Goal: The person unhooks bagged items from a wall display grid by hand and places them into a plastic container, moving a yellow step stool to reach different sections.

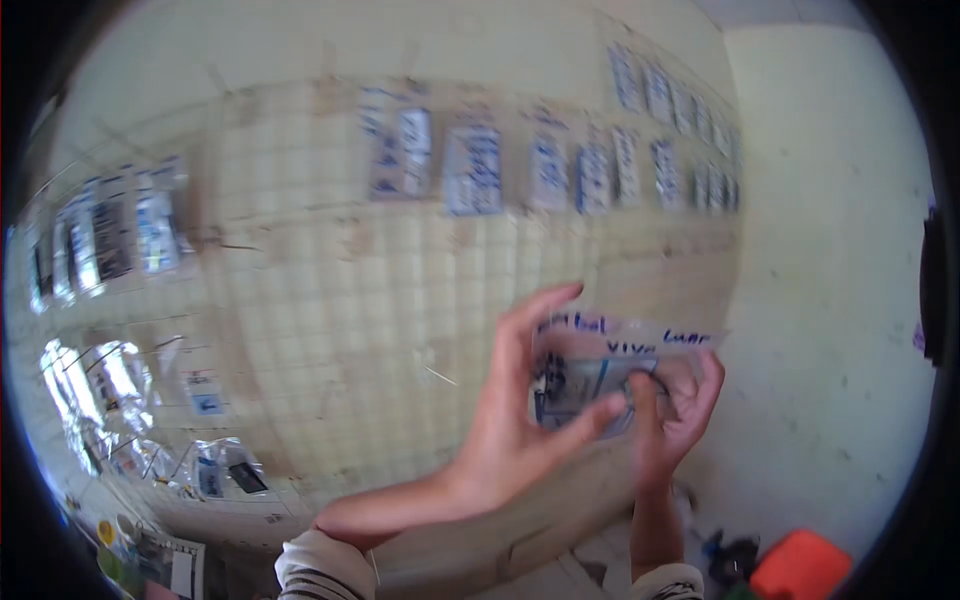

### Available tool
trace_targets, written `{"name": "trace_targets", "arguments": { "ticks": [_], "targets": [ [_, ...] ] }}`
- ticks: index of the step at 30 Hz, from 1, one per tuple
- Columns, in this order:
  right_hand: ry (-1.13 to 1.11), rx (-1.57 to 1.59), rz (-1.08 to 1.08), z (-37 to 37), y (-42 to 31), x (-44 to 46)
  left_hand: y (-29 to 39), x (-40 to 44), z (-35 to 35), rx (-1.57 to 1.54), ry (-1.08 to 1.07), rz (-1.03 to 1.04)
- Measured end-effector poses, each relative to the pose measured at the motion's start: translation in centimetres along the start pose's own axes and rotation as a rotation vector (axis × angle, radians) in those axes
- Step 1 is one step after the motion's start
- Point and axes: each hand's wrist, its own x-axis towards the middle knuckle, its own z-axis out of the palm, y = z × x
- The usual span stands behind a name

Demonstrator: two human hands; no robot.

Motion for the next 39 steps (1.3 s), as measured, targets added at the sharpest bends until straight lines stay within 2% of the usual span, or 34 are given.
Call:
{"name": "trace_targets", "arguments": {
  "ticks": [2,4,5,6,8,10,11,13,15,18,20,22,23,25,26,28,29,32,34,36,37,38,39],
  "targets": [
    [0.121,-0.154,0.072,-4.7,1.0,-3.3,-3.0,-4.1,3.5,-0.021,-0.100,-0.143],
    [0.143,-0.373,0.320,-9.7,1.2,-7.2,-8.2,-9.3,7.2,0.014,-0.124,-0.232],
    [0.229,-0.372,0.485,-11.9,1.1,-9.0,-10.1,-11.7,9.1,-0.049,-0.169,-0.316],
    [0.284,-0.432,0.559,-14.1,1.1,-10.8,-11.9,-14.2,10.7,-0.244,-0.252,-0.610],
    [0.290,-0.505,0.758,-18.7,1.1,-15.5,-14.7,-19.2,13.4,-0.435,-0.352,-1.011],
    [0.324,-0.546,1.018,-23.1,0.0,-22.9,-16.6,-24.5,16.3,-0.387,-0.285,-1.035],
    [0.307,-0.558,1.143,-25.3,-0.2,-26.1,-17.4,-27.7,17.3,-0.427,-0.318,-1.090],
    [0.279,-0.515,1.329,-28.2,-1.5,-35.2,-19.6,-34.7,19.0,-0.315,-0.506,-1.163],
    [0.486,-0.587,1.500,-28.6,-2.7,-45.0,-20.0,-43.0,19.8,-0.295,-0.645,-1.264],
    [0.511,-0.661,1.636,-27.3,-4.9,-53.7,-19.6,-56.0,18.2,-0.213,-0.817,-1.392],
    [0.699,-0.711,1.743,-26.7,-5.1,-57.7,-19.3,-60.6,17.9,-0.171,-0.891,-1.447],
    [0.705,-0.828,1.751,-27.8,-4.5,-65.4,-19.4,-63.7,17.8,-0.138,-1.007,-1.696],
    [0.683,-0.919,1.744,-28.6,-3.8,-68.0,-20.2,-66.9,18.0,-0.144,-1.026,-1.712],
    [0.627,-1.082,1.687,-30.6,-2.6,-70.6,-22.3,-74.6,19.0,-0.078,-0.925,-1.357],
    [0.601,-1.148,1.637,-32.0,-1.3,-70.7,-23.0,-76.0,20.0,-0.082,-0.935,-1.373],
    [0.621,-1.231,1.594,-35.2,1.4,-72.5,-26.0,-77.5,23.1,-0.148,-0.858,-1.651],
    [0.629,-1.262,1.576,-36.9,2.9,-73.8,-27.2,-77.9,24.4,-0.150,-0.868,-1.650],
    [0.622,-1.315,1.486,-41.1,7.1,-77.9,-30.3,-80.1,27.6,-0.148,-0.901,-1.597],
    [0.604,-1.334,1.419,-42.7,9.1,-80.0,-31.8,-83.1,28.7,0.088,-1.004,-1.211],
    [0.532,-1.428,1.514,-43.6,10.8,-81.2,-32.8,-85.7,29.3,0.061,-1.028,-1.273],
    [0.507,-1.473,1.601,-43.7,11.4,-81.6,-32.8,-86.6,29.7,0.133,-1.080,-1.324],
    [0.510,-1.468,1.601,-43.6,12.0,-81.8,-32.8,-87.4,30.0,0.209,-1.131,-1.374],
    [0.507,-1.511,1.584,-43.5,12.4,-82.2,-32.5,-88.2,30.3,0.296,-1.111,-1.293]
  ]
}}
